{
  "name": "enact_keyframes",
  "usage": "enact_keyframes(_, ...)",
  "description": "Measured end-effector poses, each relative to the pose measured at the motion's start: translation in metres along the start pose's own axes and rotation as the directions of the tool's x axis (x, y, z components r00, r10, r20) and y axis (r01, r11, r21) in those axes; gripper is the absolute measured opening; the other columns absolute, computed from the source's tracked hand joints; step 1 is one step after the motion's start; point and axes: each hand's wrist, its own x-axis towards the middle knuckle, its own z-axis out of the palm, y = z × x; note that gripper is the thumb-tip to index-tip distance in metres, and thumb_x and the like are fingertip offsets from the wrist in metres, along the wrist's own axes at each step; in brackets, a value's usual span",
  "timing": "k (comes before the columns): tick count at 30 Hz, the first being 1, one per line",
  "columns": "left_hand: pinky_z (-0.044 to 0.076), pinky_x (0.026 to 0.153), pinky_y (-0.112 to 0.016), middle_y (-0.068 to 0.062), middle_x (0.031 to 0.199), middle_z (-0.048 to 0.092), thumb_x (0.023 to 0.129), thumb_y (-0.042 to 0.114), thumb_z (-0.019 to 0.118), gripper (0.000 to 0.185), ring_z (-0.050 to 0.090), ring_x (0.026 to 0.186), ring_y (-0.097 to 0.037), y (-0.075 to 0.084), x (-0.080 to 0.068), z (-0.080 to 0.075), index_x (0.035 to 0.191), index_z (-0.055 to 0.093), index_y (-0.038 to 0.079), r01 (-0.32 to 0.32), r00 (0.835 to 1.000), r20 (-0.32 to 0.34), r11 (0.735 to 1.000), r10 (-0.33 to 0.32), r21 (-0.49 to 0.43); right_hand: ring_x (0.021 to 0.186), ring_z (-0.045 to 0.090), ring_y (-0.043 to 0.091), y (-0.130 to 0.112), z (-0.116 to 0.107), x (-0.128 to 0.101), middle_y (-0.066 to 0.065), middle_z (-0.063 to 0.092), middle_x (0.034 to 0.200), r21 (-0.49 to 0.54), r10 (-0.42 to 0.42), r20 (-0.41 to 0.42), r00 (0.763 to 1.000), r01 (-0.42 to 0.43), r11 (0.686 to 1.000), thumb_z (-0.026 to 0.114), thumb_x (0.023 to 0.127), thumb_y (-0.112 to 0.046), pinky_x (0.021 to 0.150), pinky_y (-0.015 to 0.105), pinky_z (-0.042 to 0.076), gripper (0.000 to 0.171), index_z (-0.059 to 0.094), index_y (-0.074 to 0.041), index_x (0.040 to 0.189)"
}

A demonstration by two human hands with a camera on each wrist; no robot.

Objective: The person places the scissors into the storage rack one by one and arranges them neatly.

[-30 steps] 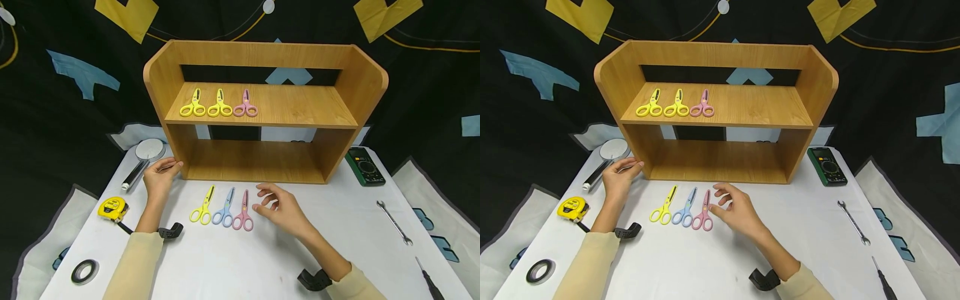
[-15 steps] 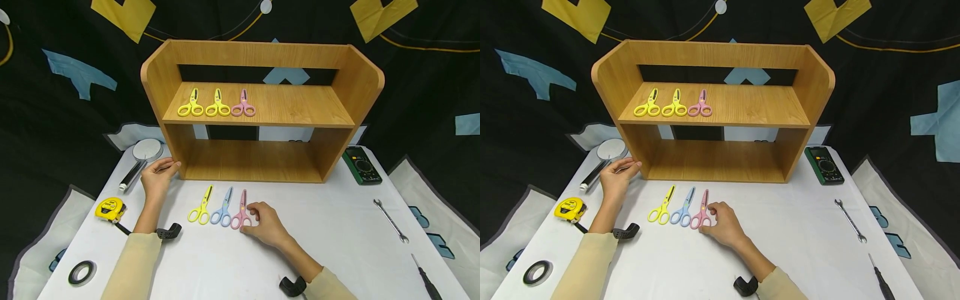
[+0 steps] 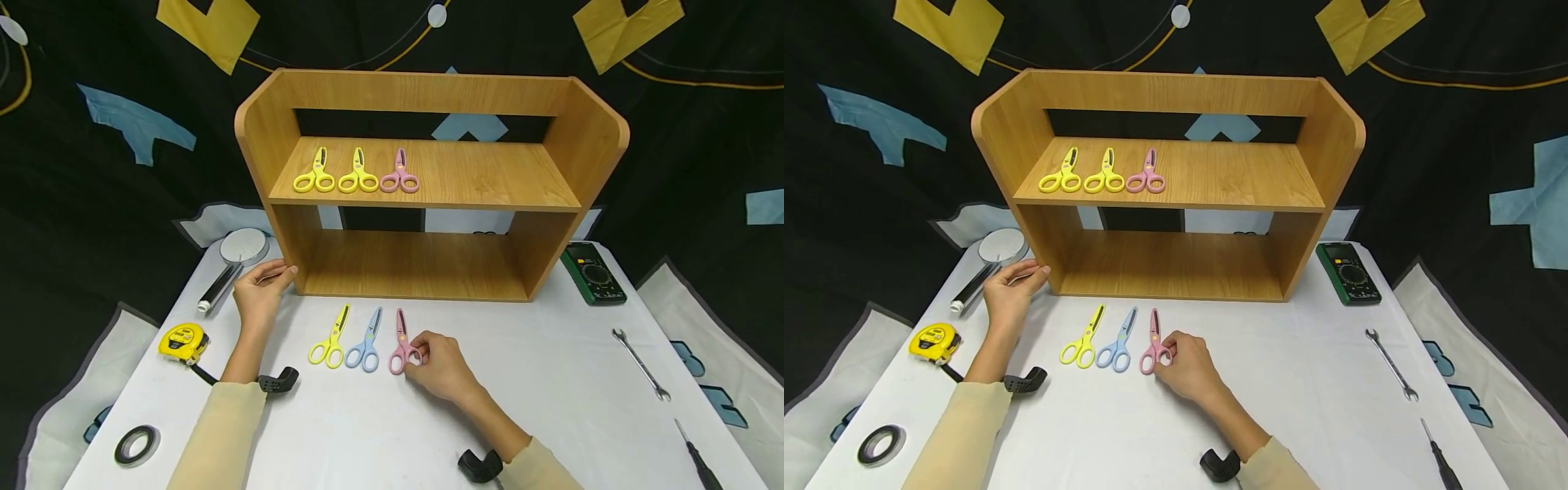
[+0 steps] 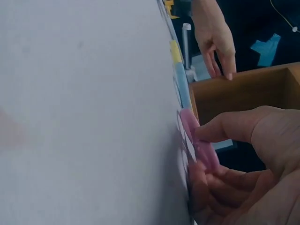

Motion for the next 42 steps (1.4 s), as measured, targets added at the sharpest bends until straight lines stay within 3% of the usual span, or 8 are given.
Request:
enact_keyframes(5, 0.059, 0.069, -0.011, -0.001, 0.095, 0.077, 0.080, 0.016, 0.091, 0.035, 0.072, 0.084, -0.006, 0.001, -0.001, 0.001, 0.111, 0.079, 0.004, -0.007, 1.000, -0.001, 1.000, 0.007, 0.009, 0.057, 0.055, 0.006, 0.003, -0.007, 0.000, -0.004, 0.064, 0.065, 0.101, 0.039, 0.029, 0.999, -0.042, 0.994, 0.080, 0.078, -0.006, 0.051, 0.019, 0.045, 0.027, 0.071, -0.001, 0.104)
enact_keyframes(12, 0.059, 0.070, -0.012, 0.001, 0.093, 0.077, 0.081, 0.016, 0.090, 0.034, 0.072, 0.082, -0.004, 0.002, -0.001, 0.002, 0.111, 0.079, 0.004, -0.011, 1.000, -0.004, 1.000, 0.011, -0.001, 0.059, 0.066, 0.016, -0.002, -0.029, -0.006, 0.001, 0.069, 0.076, 0.235, 0.061, 0.062, 0.996, -0.074, 0.969, 0.079, 0.086, -0.006, 0.050, 0.025, 0.055, 0.032, 0.072, -0.001, 0.116)
enact_keyframes(19, 0.059, 0.069, -0.012, 0.008, 0.089, 0.076, 0.080, 0.016, 0.091, 0.033, 0.072, 0.082, -0.004, 0.002, -0.002, 0.002, 0.109, 0.079, 0.006, -0.004, 1.000, -0.020, 1.000, 0.003, -0.009, 0.069, 0.064, 0.015, -0.031, -0.080, -0.021, 0.003, 0.071, 0.079, 0.265, 0.043, 0.046, 0.998, -0.054, 0.963, 0.081, 0.086, -0.006, 0.061, 0.022, 0.055, 0.032, 0.073, -0.006, 0.117)
enact_keyframes(25, 0.060, 0.071, -0.013, 0.008, 0.089, 0.076, 0.081, 0.016, 0.091, 0.033, 0.072, 0.083, -0.004, 0.000, -0.002, 0.001, 0.110, 0.079, 0.005, 0.000, 1.000, -0.013, 1.000, 0.000, -0.012, 0.074, 0.066, 0.018, -0.059, -0.134, -0.026, 0.010, 0.073, 0.087, 0.333, -0.047, -0.016, 0.999, 0.049, 0.942, 0.083, 0.088, -0.010, 0.066, 0.023, 0.059, 0.035, 0.072, -0.004, 0.121)
enact_keyframes(29, 0.060, 0.070, -0.013, 0.007, 0.090, 0.076, 0.081, 0.017, 0.090, 0.032, 0.072, 0.082, -0.004, 0.001, -0.001, 0.002, 0.109, 0.079, 0.005, -0.005, 1.000, -0.016, 1.000, 0.004, -0.016, 0.079, 0.066, 0.016, -0.077, -0.170, -0.010, 0.008, 0.074, 0.095, 0.312, -0.103, -0.089, 0.991, 0.127, 0.942, 0.080, 0.091, -0.013, 0.068, 0.021, 0.059, 0.036, 0.070, -0.005, 0.125)
enact_keyframes(34, 0.059, 0.069, -0.012, 0.007, 0.090, 0.076, 0.081, 0.016, 0.091, 0.030, 0.072, 0.082, -0.004, 0.001, 0.001, 0.003, 0.108, 0.080, 0.008, 0.007, 1.000, -0.021, 1.000, -0.008, -0.024, 0.080, 0.058, 0.016, -0.098, -0.205, 0.024, 0.002, 0.069, 0.092, 0.220, -0.053, -0.174, 0.983, 0.091, 0.971, 0.079, 0.093, -0.024, 0.062, 0.020, 0.051, 0.041, 0.068, -0.012, 0.131)
enact_keyframes(38, 0.059, 0.069, -0.012, 0.007, 0.089, 0.077, 0.081, 0.015, 0.090, 0.031, 0.072, 0.081, -0.004, 0.000, 0.001, 0.003, 0.109, 0.080, 0.006, 0.004, 1.000, -0.016, 1.000, -0.005, -0.028, 0.083, 0.055, 0.019, -0.110, -0.218, 0.056, 0.002, 0.068, 0.093, 0.171, -0.020, -0.202, 0.979, 0.055, 0.984, 0.077, 0.094, -0.028, 0.062, 0.020, 0.048, 0.043, 0.068, -0.014, 0.134)
enact_keyframes(42, 0.059, 0.069, -0.011, 0.002, 0.089, 0.077, 0.082, 0.009, 0.088, 0.032, 0.072, 0.080, -0.005, 0.014, -0.008, 0.003, 0.110, 0.078, -0.001, 0.016, 1.000, 0.000, 0.999, -0.016, -0.036, 0.083, 0.054, 0.016, -0.115, -0.221, 0.089, 0.002, 0.067, 0.092, 0.138, -0.003, -0.214, 0.977, 0.033, 0.990, 0.075, 0.096, -0.028, 0.063, 0.019, 0.047, 0.042, 0.068, -0.012, 0.134)
